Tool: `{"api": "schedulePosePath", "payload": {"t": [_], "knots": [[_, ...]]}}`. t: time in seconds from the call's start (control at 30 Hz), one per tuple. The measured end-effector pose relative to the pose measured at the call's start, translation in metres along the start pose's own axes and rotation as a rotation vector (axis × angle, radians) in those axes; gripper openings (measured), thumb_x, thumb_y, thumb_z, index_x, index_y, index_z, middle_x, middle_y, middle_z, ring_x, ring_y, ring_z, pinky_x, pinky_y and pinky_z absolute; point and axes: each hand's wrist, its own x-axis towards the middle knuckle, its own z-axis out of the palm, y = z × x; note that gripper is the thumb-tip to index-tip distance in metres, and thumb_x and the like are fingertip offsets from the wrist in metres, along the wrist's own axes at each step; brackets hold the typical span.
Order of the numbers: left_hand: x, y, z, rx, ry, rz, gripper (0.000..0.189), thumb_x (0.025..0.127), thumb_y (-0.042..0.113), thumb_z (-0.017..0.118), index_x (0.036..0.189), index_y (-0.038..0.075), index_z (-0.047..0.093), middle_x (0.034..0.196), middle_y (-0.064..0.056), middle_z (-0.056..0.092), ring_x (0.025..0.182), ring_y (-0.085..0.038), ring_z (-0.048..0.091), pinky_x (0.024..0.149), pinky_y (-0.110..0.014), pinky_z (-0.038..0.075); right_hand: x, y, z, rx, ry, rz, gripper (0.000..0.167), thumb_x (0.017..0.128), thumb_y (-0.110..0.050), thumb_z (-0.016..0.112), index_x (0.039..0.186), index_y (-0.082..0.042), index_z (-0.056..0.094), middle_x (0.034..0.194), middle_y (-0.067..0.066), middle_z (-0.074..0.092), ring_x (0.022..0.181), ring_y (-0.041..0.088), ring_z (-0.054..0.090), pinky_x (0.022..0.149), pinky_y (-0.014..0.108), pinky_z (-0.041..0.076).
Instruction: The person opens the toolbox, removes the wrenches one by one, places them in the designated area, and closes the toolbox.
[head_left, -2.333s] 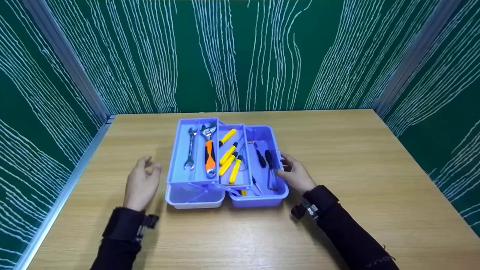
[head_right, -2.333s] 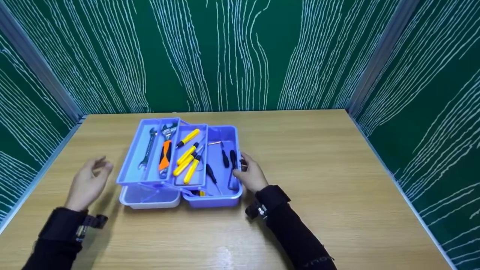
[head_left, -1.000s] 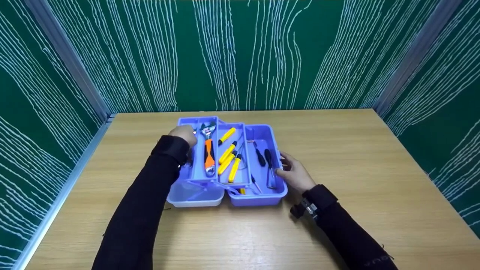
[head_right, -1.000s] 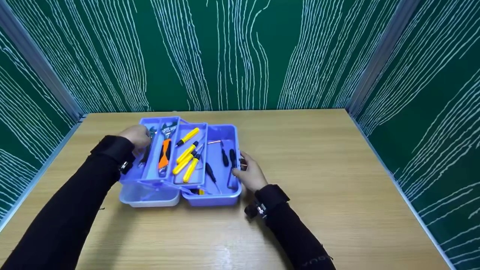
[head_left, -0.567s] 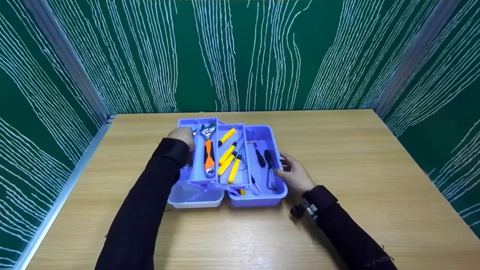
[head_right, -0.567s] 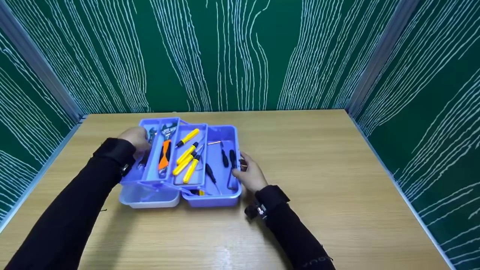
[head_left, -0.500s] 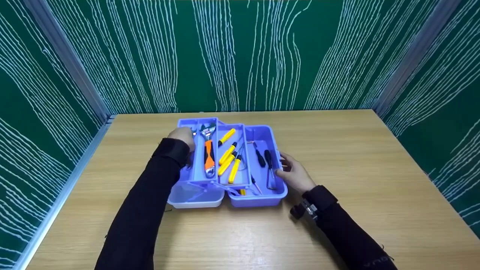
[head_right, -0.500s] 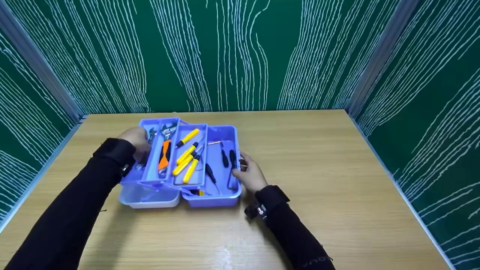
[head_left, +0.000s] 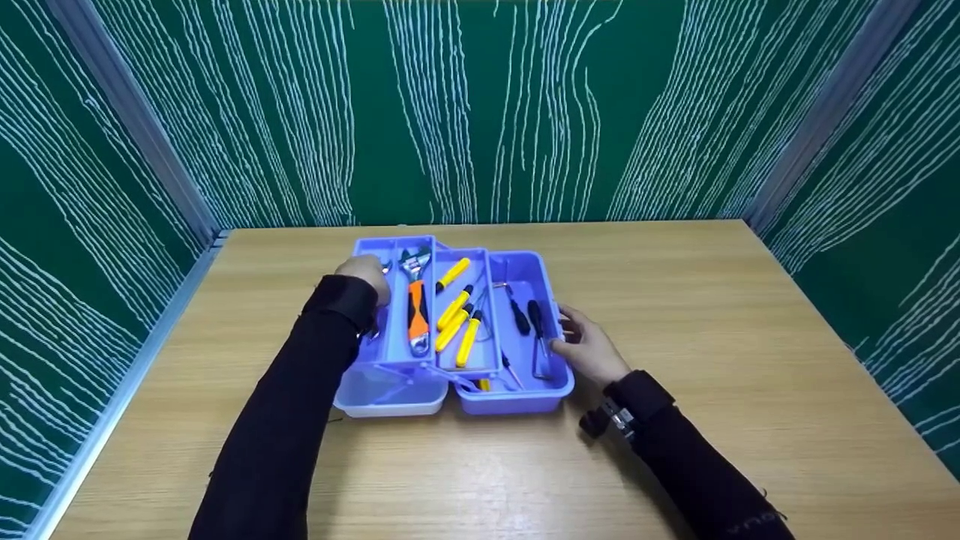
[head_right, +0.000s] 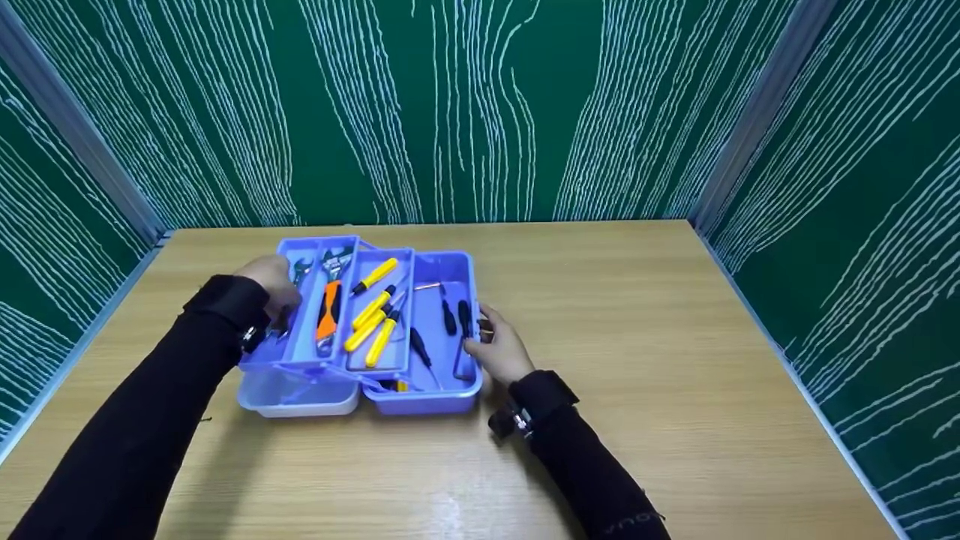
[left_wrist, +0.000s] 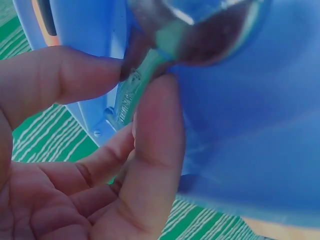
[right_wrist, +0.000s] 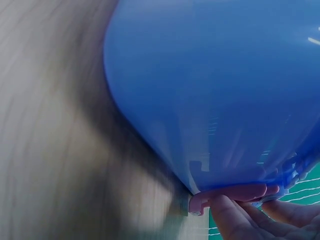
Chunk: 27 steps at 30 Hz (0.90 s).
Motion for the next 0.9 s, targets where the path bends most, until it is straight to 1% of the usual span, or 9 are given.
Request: {"api": "schedulePosePath", "payload": {"t": [0.13,0.2,0.33,0.43,0.5,0.6,0.7,0.8,0.9], "knots": [[-0.003,0.000,-0.003,-0.032,-0.022,-0.019,0.047,0.084,0.018,0.062,0.125,-0.005,0.058,0.123,-0.016,0.062,0.105,-0.028,0.054,0.102,-0.039,0.046,0.000,0.000,-0.001,0.004,0.003,-0.002,0.067,0.087,0.004,0.056,0.148,0.008,0.030,0.136,0.037,0.049,0.122,0.047,0.054,0.099,0.042,0.051],[-0.006,-0.001,-0.004,-0.050,-0.005,-0.010,0.045,0.084,0.021,0.063,0.120,-0.005,0.060,0.114,-0.015,0.062,0.101,-0.027,0.055,0.099,-0.038,0.047,-0.001,0.000,-0.001,0.005,0.000,-0.001,0.067,0.087,0.003,0.056,0.149,0.008,0.029,0.136,0.037,0.049,0.123,0.047,0.053,0.098,0.040,0.052],[-0.009,-0.002,-0.006,-0.068,0.067,0.029,0.021,0.083,0.020,0.065,0.082,0.000,0.060,0.080,-0.006,0.052,0.078,-0.022,0.051,0.078,-0.031,0.046,-0.001,-0.002,-0.001,0.009,-0.016,0.013,0.068,0.088,0.000,0.058,0.149,0.007,0.029,0.136,0.036,0.049,0.124,0.046,0.053,0.097,0.037,0.052],[-0.010,-0.004,-0.008,-0.106,0.097,0.038,0.028,0.085,0.019,0.064,0.068,0.009,0.044,0.069,0.000,0.037,0.067,-0.018,0.043,0.064,-0.026,0.037,0.000,-0.003,-0.002,0.018,-0.033,0.030,0.068,0.089,-0.001,0.059,0.150,0.007,0.029,0.138,0.036,0.048,0.127,0.046,0.051,0.101,0.040,0.050],[-0.011,-0.004,-0.011,-0.135,0.095,0.031,0.026,0.090,0.017,0.060,0.070,0.008,0.045,0.071,-0.001,0.036,0.067,-0.018,0.043,0.062,-0.025,0.034,0.000,-0.005,-0.003,0.023,-0.041,0.041,0.068,0.090,-0.002,0.060,0.150,0.006,0.029,0.139,0.036,0.047,0.129,0.046,0.049,0.103,0.043,0.049],[-0.014,-0.004,-0.015,-0.168,0.082,0.031,0.016,0.093,0.010,0.051,0.093,-0.003,0.058,0.088,-0.010,0.050,0.080,-0.023,0.048,0.068,-0.027,0.038,0.000,-0.008,-0.005,0.021,-0.046,0.064,0.068,0.091,-0.005,0.061,0.150,0.004,0.030,0.140,0.034,0.047,0.129,0.044,0.049,0.105,0.044,0.048],[-0.017,-0.004,-0.018,-0.183,0.068,0.036,0.035,0.093,0.005,0.043,0.122,-0.010,0.055,0.112,-0.018,0.054,0.094,-0.028,0.049,0.080,-0.032,0.041,0.000,-0.011,-0.006,0.031,-0.034,0.083,0.064,0.092,-0.006,0.060,0.149,0.004,0.033,0.140,0.033,0.048,0.128,0.041,0.052,0.105,0.043,0.047],[-0.020,-0.004,-0.019,-0.205,0.082,0.033,0.039,0.093,0.004,0.039,0.126,-0.010,0.052,0.117,-0.019,0.054,0.096,-0.028,0.050,0.081,-0.033,0.042,-0.001,-0.014,-0.007,0.071,-0.011,0.101,0.060,0.093,-0.005,0.058,0.147,0.006,0.035,0.141,0.031,0.048,0.127,0.039,0.052,0.107,0.042,0.046],[-0.024,-0.002,-0.017,-0.251,0.119,0.034,0.035,0.096,0.006,0.037,0.122,-0.009,0.054,0.109,-0.017,0.055,0.091,-0.027,0.051,0.076,-0.032,0.042,-0.003,-0.020,-0.008,0.098,0.005,0.109,0.059,0.095,-0.008,0.056,0.148,0.007,0.034,0.145,0.030,0.045,0.130,0.039,0.048,0.110,0.044,0.043]]}}
